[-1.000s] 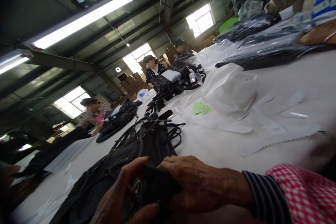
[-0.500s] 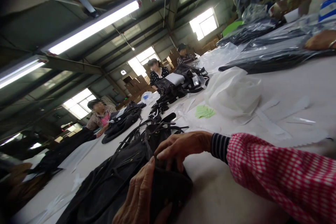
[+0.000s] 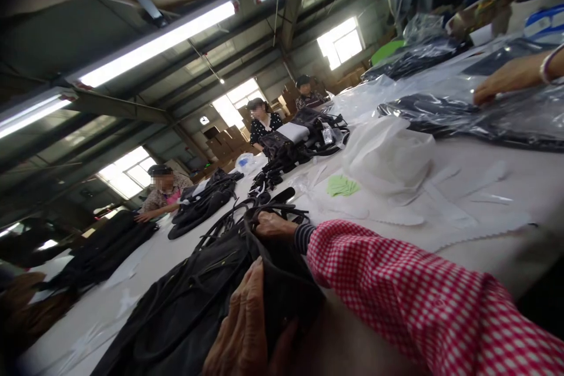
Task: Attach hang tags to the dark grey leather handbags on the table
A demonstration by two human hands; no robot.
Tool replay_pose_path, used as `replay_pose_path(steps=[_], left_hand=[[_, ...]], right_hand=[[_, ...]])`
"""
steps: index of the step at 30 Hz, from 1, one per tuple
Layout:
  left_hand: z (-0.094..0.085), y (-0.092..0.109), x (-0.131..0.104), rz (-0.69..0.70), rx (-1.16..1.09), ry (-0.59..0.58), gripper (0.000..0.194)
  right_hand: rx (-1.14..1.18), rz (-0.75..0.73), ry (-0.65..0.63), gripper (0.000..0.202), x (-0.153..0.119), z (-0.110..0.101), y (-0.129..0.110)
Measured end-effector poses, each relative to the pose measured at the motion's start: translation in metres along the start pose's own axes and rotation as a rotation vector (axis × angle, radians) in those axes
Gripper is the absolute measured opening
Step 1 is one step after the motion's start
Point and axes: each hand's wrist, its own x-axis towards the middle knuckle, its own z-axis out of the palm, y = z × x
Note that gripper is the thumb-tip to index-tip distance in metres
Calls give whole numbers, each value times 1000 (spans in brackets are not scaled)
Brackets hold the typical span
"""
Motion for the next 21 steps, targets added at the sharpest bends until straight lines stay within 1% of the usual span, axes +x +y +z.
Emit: replay_pose_path(steps=[1, 3, 6, 8, 9, 11, 12, 14, 15, 16, 18, 21], left_hand=[[1, 0, -1, 0, 4, 4, 65], [1, 0, -1, 2, 8, 2, 66], [-2, 3, 0, -7, -1, -27, 68], [-6, 4, 2, -15, -12, -58, 68], [-8, 5, 4, -18, -16, -73, 68], [-13, 4, 6, -24, -22, -105, 69], [-15, 4, 7, -27, -24, -123, 69], [-17, 3, 9, -21, -24, -158, 72], [-18, 2, 9, -15, -21, -176, 73], [-18, 1, 10, -8, -14, -188, 72], [-16, 1, 9, 7, 11, -198, 70], [-10, 2, 6, 53, 80, -180, 68]], right_hand=[[20, -7, -18, 12, -7, -1, -1], [62, -33, -79, 19, -29, -8, -7], [187, -77, -189, 23, -78, -28, -25], [286, -54, -247, 25, -116, -43, -40], [317, -23, -250, 27, -133, -49, -46], [352, 23, -264, 34, -162, -58, -52], [374, 29, -285, 35, -172, -60, -51], [463, 13, -350, 34, -184, -57, -44], [518, 2, -370, 36, -186, -53, -39], [566, -5, -363, 37, -185, -46, -33], [606, -2, -258, 26, -181, -30, -21], [528, 23, -66, 2, -172, -8, -10]])
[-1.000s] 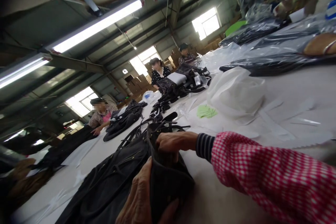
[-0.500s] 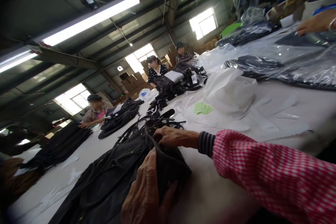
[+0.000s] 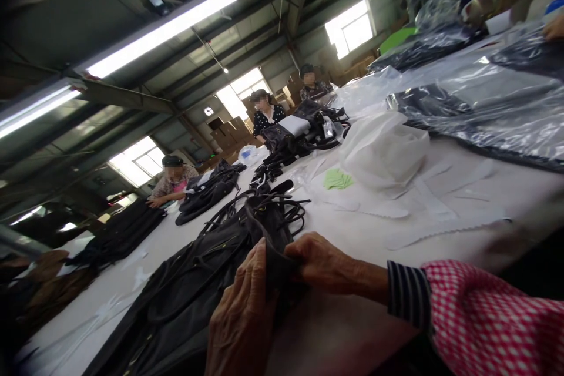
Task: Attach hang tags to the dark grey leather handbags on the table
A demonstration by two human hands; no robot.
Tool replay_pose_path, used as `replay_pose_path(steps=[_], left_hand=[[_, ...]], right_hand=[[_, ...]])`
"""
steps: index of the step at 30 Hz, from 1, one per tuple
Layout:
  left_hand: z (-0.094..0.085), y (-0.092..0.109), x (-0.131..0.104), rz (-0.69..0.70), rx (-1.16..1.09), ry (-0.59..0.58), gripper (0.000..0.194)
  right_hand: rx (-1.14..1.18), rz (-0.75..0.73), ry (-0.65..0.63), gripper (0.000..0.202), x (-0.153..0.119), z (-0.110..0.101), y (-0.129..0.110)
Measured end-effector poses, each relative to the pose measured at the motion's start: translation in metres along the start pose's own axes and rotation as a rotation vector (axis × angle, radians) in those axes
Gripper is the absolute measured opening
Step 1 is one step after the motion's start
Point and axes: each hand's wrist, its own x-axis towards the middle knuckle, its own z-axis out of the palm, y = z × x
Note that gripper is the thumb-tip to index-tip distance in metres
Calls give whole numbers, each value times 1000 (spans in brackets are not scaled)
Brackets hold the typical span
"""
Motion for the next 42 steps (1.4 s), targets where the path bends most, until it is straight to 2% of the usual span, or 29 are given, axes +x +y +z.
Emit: replay_pose_path(steps=[5, 11, 16, 19, 21, 24, 27, 30, 35, 39, 42], left_hand=[[14, 5, -7, 97, 112, 61, 70], [31, 8, -21, 169, 189, 134, 60], [37, 9, -22, 211, 250, 122, 56], [39, 12, -20, 218, 252, 91, 55], [40, 13, -20, 199, 232, 90, 55], [44, 14, -24, 137, 184, 134, 58], [48, 14, -27, 86, 130, 181, 64], [49, 14, -28, 75, 106, 208, 71], [52, 14, -27, 78, 129, 248, 73], [58, 14, -28, 43, 141, 291, 72], [59, 16, -28, 17, 140, 305, 70]], right_hand=[[42, 25, 160, 11, 6, 10, 14], [50, 23, 306, 30, 4, 22, 17], [-112, -2, 417, 25, 2, 20, 14], [-136, 25, 375, 14, -4, 10, 8], [-136, 47, 344, 14, -11, 4, 1], [-206, 45, 299, 16, -23, 2, -11], [-286, -26, 185, 18, -23, -1, -16], [-317, -50, 80, 33, -5, -7, -19], [-495, 86, 90, 42, 40, -12, -35], [-678, 154, -4, 34, 66, -1, -45], [-631, 184, -52, 25, 78, 6, -44]])
